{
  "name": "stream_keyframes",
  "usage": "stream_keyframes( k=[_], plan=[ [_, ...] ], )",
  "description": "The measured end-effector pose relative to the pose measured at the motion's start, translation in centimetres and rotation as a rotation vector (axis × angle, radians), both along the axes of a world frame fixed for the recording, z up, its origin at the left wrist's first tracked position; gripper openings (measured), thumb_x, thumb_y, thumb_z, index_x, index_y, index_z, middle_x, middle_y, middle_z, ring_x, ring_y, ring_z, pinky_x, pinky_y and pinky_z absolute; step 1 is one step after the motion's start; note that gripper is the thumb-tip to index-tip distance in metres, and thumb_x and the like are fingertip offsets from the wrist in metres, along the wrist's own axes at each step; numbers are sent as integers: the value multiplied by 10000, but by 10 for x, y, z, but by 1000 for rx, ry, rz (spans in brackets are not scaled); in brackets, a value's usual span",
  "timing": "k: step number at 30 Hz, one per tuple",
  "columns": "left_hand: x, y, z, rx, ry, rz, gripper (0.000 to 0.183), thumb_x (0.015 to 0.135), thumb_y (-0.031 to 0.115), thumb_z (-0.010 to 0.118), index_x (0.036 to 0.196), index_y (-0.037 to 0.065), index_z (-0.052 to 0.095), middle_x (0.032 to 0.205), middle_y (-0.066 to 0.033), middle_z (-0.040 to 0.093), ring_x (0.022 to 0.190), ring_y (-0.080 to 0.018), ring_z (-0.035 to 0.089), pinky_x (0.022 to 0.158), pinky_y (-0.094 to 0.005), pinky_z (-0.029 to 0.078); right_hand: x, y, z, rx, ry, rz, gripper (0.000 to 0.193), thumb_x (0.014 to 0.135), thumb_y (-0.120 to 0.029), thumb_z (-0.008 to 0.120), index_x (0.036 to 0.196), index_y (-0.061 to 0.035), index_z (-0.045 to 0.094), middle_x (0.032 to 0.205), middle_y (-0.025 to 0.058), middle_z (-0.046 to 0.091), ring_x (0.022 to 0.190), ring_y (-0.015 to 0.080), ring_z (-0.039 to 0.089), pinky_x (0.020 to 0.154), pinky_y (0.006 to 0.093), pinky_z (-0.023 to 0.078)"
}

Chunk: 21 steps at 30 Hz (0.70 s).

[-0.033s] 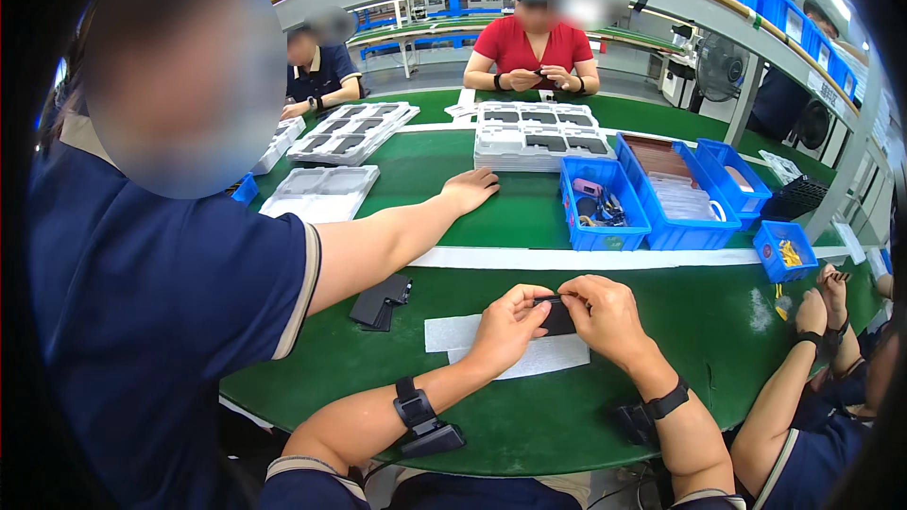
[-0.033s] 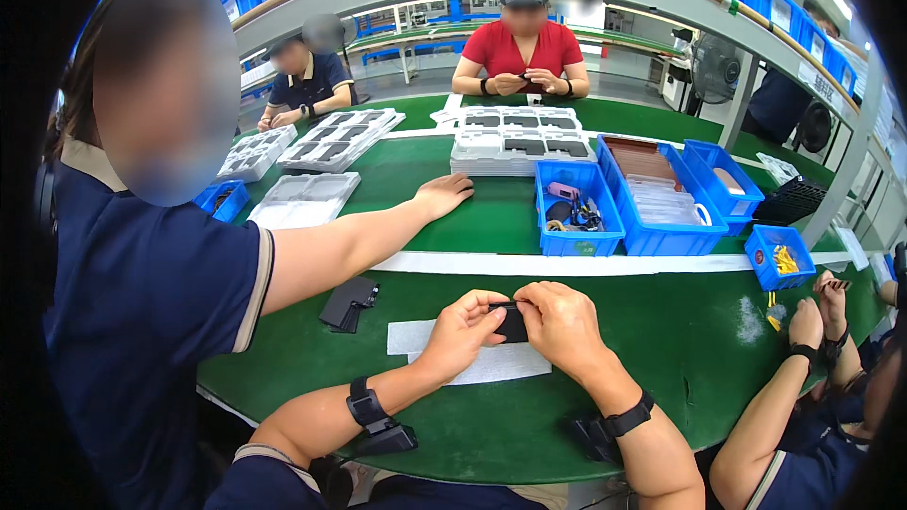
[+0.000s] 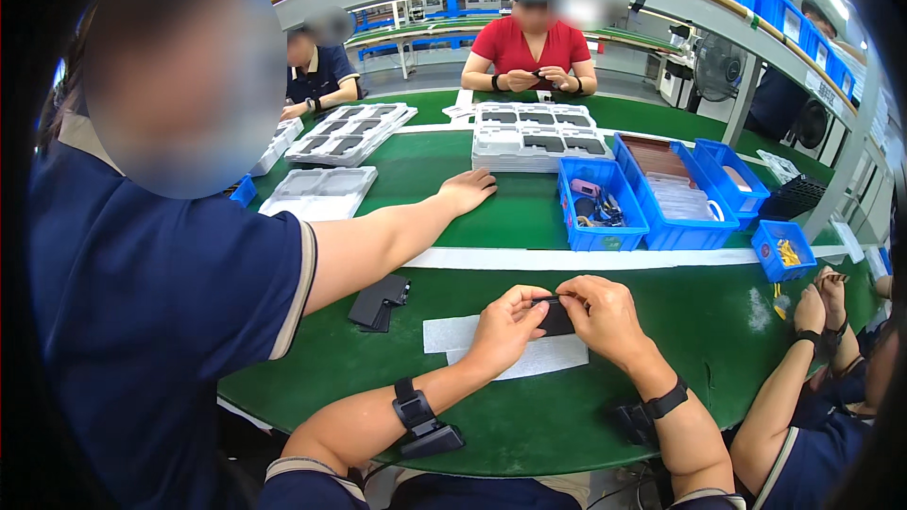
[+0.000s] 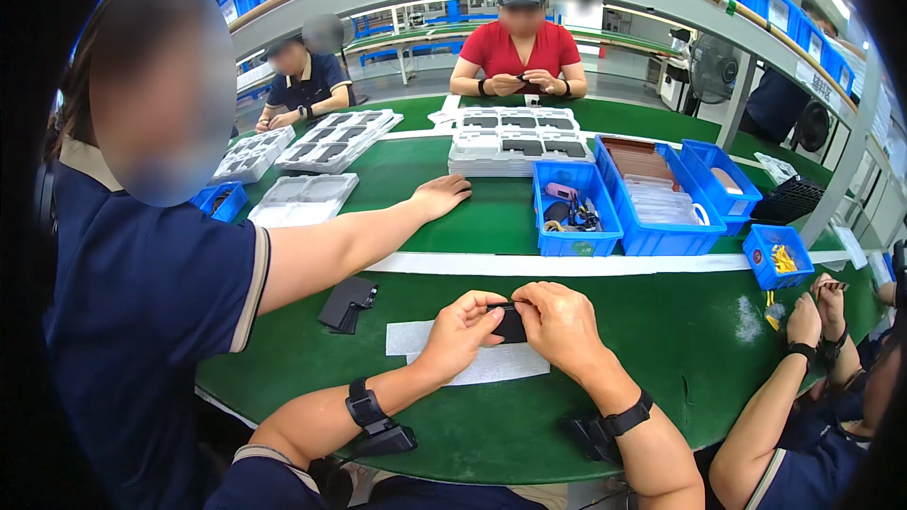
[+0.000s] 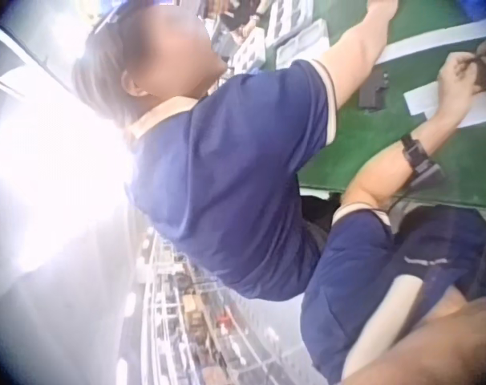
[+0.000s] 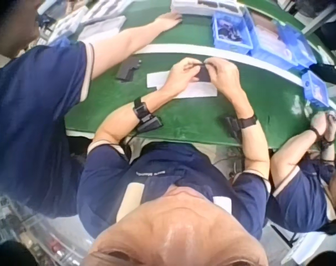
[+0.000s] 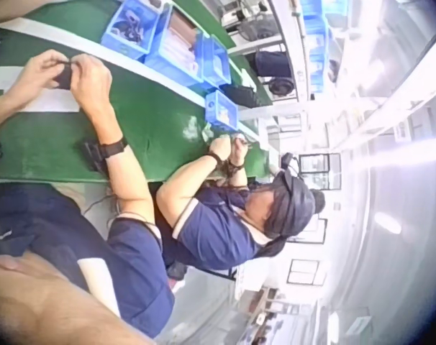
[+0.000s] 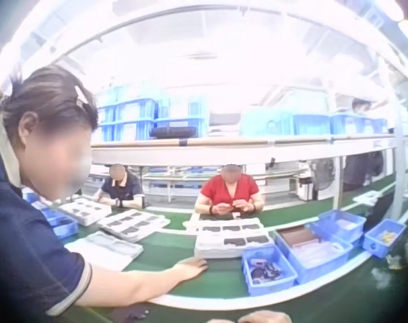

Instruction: Assembling small black plastic components on an industrial production line conveyor belt.

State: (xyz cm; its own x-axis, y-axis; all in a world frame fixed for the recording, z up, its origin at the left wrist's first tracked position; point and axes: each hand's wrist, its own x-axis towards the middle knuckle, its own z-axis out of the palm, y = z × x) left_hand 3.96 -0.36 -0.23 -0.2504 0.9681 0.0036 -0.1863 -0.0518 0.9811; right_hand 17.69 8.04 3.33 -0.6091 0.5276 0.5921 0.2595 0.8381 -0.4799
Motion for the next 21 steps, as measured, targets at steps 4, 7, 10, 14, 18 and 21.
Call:
stream_keyframes(
  k=[4, 7, 10, 14, 18, 21],
  plan=[
    [-4, -3, 0, -24, 64, 3, 199, 906, 149, 560, 1080, 52, 558, 959, -7, 584, 866, -52, 544, 676, -226, 513, 0, -3, 4, -111, -10, 37, 58, 753, -45, 618, 804, -22, 630, 745, 134, 635, 681, 300, 622, 597, 375, 490],
    [-4, -4, 0, -50, 86, 29, 196, 904, 158, 562, 1071, 55, 566, 934, 0, 589, 849, -49, 545, 660, -218, 506, 0, -2, 4, -98, -48, 69, 56, 756, -43, 615, 804, -19, 630, 738, 135, 631, 676, 304, 620, 596, 376, 489],
    [-4, -4, -1, -22, 66, 18, 201, 904, 163, 564, 1074, 57, 564, 933, 6, 590, 836, -42, 542, 648, -210, 497, 2, -2, 4, -75, -62, 59, 51, 757, -40, 612, 800, -19, 629, 736, 134, 628, 673, 307, 617, 596, 377, 488],
    [-5, -4, -2, 3, 70, -6, 213, 906, 165, 561, 1090, 58, 554, 932, 10, 591, 812, -33, 533, 636, -203, 486, 3, -2, 5, -53, -45, 75, 49, 756, -39, 611, 796, -18, 627, 738, 130, 628, 676, 306, 615, 597, 377, 487],
    [-7, -5, -2, -6, 42, -9, 207, 905, 170, 564, 1079, 58, 553, 930, 6, 594, 816, -35, 534, 634, -206, 490, 0, -1, 4, -29, -56, 87, 50, 754, -43, 614, 795, -18, 628, 745, 127, 629, 689, 301, 617, 608, 376, 490],
    [-7, -3, -8, -2, 6, 3, 201, 906, 185, 567, 1069, 68, 556, 942, 3, 598, 831, -45, 542, 635, -211, 493, -2, -2, 4, -26, -52, 90, 51, 751, -45, 620, 794, -19, 629, 748, 126, 630, 696, 297, 621, 616, 370, 494]
  ],
)
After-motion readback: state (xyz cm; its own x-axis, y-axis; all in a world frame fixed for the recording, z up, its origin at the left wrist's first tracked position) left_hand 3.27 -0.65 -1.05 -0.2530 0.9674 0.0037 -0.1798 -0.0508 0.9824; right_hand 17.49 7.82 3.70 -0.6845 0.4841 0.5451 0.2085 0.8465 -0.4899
